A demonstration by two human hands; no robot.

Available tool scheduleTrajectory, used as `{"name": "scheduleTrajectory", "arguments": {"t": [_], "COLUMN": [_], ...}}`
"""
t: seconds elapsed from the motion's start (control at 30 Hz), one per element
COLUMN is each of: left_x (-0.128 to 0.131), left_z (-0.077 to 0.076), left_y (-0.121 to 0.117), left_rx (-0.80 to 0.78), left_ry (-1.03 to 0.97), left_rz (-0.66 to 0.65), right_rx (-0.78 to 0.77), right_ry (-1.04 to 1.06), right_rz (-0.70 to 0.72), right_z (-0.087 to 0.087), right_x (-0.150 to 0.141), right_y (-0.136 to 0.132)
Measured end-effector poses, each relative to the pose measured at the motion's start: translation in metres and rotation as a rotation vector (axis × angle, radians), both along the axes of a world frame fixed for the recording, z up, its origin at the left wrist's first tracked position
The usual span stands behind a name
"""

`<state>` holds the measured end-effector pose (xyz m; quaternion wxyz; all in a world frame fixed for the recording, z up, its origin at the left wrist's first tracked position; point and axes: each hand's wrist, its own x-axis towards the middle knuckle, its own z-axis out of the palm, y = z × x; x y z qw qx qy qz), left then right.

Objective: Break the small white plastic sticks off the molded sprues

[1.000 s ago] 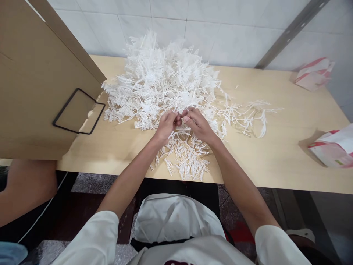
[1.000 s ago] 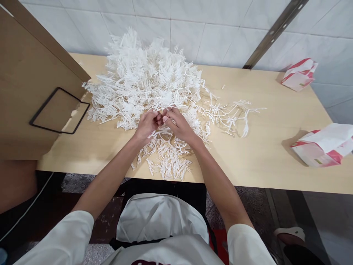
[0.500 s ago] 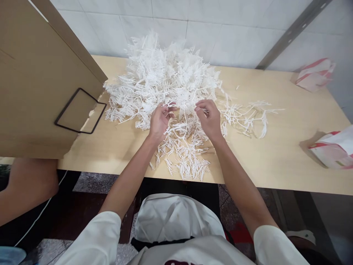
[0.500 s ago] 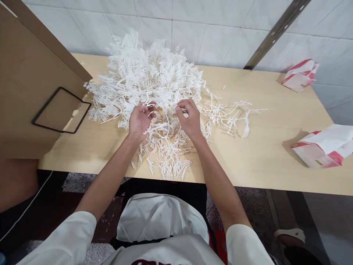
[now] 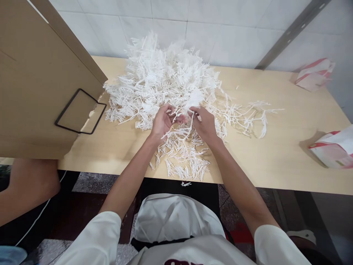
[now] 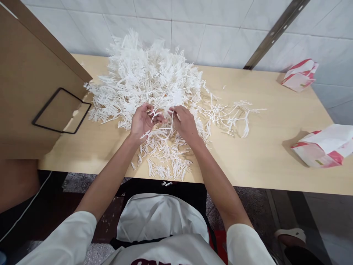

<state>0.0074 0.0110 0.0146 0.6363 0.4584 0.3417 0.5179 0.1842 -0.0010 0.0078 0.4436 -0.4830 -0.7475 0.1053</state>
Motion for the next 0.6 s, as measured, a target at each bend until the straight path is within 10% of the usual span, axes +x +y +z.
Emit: {"name": "scheduleTrajectory", "arguments": {"t": [0.17, 0.6], "left_x": [0.005, -0.011], "left_z": [-0.002, 0.02], "left_y": [-0.007, -0.019], "left_rx": [0.063, -0.037], "left_ry": [0.14, 0.076], "left_rz": [0.012, -0.569], "right_rx": [-0.101, -0.141], "right_ry": [0.257, 0.424], "right_rz": [-0.028, 0.046], "right_z": [0.013, 0.007], "right_x": [-0.004, -0.002], "right_y": [-0.008, 0.0]}}
